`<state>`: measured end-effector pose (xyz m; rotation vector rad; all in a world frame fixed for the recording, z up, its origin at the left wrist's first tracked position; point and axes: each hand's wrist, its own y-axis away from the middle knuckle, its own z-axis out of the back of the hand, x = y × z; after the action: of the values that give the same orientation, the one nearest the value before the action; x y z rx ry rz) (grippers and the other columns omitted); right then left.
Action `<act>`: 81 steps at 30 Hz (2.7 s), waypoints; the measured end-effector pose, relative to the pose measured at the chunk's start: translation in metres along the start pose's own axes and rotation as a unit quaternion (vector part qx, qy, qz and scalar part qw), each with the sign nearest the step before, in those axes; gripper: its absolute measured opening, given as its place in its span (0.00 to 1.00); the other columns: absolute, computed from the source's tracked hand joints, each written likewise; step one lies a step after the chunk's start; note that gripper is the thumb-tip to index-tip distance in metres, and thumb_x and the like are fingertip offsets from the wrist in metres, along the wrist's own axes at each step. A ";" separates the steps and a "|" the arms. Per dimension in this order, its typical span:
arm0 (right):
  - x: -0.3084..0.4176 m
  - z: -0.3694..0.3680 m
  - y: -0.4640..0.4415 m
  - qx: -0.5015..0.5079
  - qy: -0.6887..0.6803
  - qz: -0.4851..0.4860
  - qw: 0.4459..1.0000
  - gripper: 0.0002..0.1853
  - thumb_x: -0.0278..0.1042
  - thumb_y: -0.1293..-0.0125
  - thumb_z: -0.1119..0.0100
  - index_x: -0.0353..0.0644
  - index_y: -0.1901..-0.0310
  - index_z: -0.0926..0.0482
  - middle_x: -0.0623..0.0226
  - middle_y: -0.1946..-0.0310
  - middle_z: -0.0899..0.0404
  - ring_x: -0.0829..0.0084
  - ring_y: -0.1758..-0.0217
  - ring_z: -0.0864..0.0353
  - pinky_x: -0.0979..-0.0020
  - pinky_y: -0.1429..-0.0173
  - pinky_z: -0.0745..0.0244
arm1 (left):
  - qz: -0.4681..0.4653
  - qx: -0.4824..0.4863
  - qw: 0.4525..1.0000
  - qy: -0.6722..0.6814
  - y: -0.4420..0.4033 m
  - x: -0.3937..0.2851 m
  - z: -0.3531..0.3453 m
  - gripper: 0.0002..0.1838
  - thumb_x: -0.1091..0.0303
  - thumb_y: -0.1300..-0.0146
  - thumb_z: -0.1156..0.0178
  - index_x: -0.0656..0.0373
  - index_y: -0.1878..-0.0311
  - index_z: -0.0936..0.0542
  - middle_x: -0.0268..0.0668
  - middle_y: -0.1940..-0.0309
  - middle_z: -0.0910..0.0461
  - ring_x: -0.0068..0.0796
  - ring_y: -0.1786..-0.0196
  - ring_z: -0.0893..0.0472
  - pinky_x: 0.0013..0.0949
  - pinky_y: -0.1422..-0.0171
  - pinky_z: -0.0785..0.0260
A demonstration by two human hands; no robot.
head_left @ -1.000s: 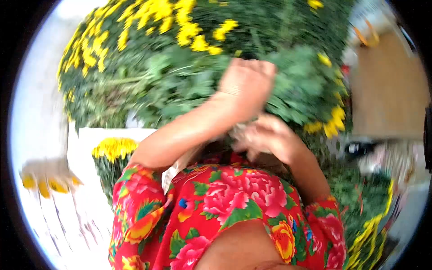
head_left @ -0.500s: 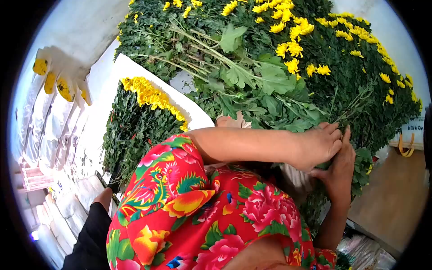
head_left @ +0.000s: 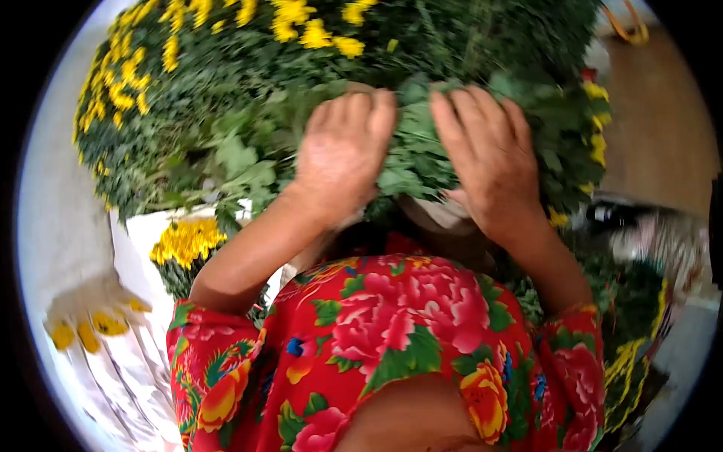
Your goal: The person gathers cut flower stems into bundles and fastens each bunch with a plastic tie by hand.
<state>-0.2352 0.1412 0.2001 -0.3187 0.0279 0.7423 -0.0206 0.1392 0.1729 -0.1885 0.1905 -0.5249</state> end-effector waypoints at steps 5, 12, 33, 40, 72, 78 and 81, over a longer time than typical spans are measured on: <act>-0.023 0.061 0.016 -0.088 -0.276 -0.014 0.957 0.44 0.32 0.59 0.24 0.39 0.35 0.30 0.55 0.39 0.29 0.56 0.34 0.32 0.57 0.33 0.37 | -0.017 -0.028 0.999 0.029 -0.016 0.011 0.011 0.38 0.78 0.70 0.32 0.61 0.46 0.29 0.43 0.62 0.22 0.45 0.59 0.20 0.41 0.54 0.26; -0.154 0.018 0.147 -0.319 -0.143 -0.424 0.835 0.19 0.42 0.34 0.37 0.38 0.48 0.19 0.63 0.56 0.15 0.68 0.55 0.18 0.63 0.47 0.25 | 0.300 0.026 0.906 0.298 -0.012 0.039 0.034 0.39 0.76 0.55 0.25 0.71 0.39 0.34 0.45 0.51 0.19 0.35 0.50 0.19 0.38 0.40 0.29; -0.048 -0.326 0.366 -0.010 -0.258 -0.739 0.622 0.15 0.43 0.45 0.29 0.43 0.59 0.12 0.61 0.68 0.14 0.62 0.66 0.15 0.62 0.58 0.23 | 0.081 -0.005 0.997 0.016 0.015 0.037 0.033 0.52 0.67 0.61 0.24 0.63 0.30 0.40 0.49 0.56 0.18 0.51 0.52 0.17 0.43 0.46 0.27; -0.084 -0.255 0.336 0.031 -0.282 -0.721 0.632 0.16 0.41 0.45 0.28 0.37 0.61 0.13 0.63 0.73 0.15 0.72 0.71 0.19 0.67 0.63 0.26 | 0.064 -0.002 0.998 -0.008 0.009 0.047 0.033 0.48 0.68 0.62 0.25 0.66 0.34 0.35 0.48 0.56 0.17 0.49 0.54 0.17 0.41 0.46 0.27; -0.003 -0.005 -0.060 -0.105 -0.580 -0.009 0.808 0.10 0.16 0.38 0.46 0.35 0.55 0.23 0.69 0.61 0.18 0.79 0.59 0.22 0.73 0.55 0.25 | 0.083 0.088 0.899 0.421 -0.016 0.108 0.074 0.04 0.71 0.45 0.40 0.57 0.69 0.17 0.31 0.65 0.15 0.23 0.61 0.17 0.25 0.50 0.27; 0.009 -0.027 -0.053 -0.109 -0.857 -0.075 0.497 0.12 0.15 0.39 0.44 0.35 0.53 0.24 0.68 0.61 0.18 0.75 0.57 0.19 0.73 0.49 0.25 | -0.247 0.012 0.939 0.237 -0.016 0.139 0.049 0.09 0.75 0.47 0.40 0.53 0.61 0.18 0.34 0.64 0.16 0.36 0.60 0.16 0.31 0.55 0.26; -0.016 -0.014 -0.019 -0.170 -0.757 -0.140 0.615 0.09 0.15 0.40 0.43 0.36 0.59 0.25 0.67 0.66 0.20 0.74 0.62 0.20 0.72 0.56 0.24 | -0.216 0.081 0.923 0.308 -0.019 0.135 0.045 0.08 0.76 0.45 0.40 0.54 0.62 0.17 0.32 0.65 0.16 0.33 0.61 0.16 0.29 0.54 0.26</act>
<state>-0.2324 0.1133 0.1938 0.0461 -1.7873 0.4948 0.0951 0.0597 0.2026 0.1097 0.7292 -1.0307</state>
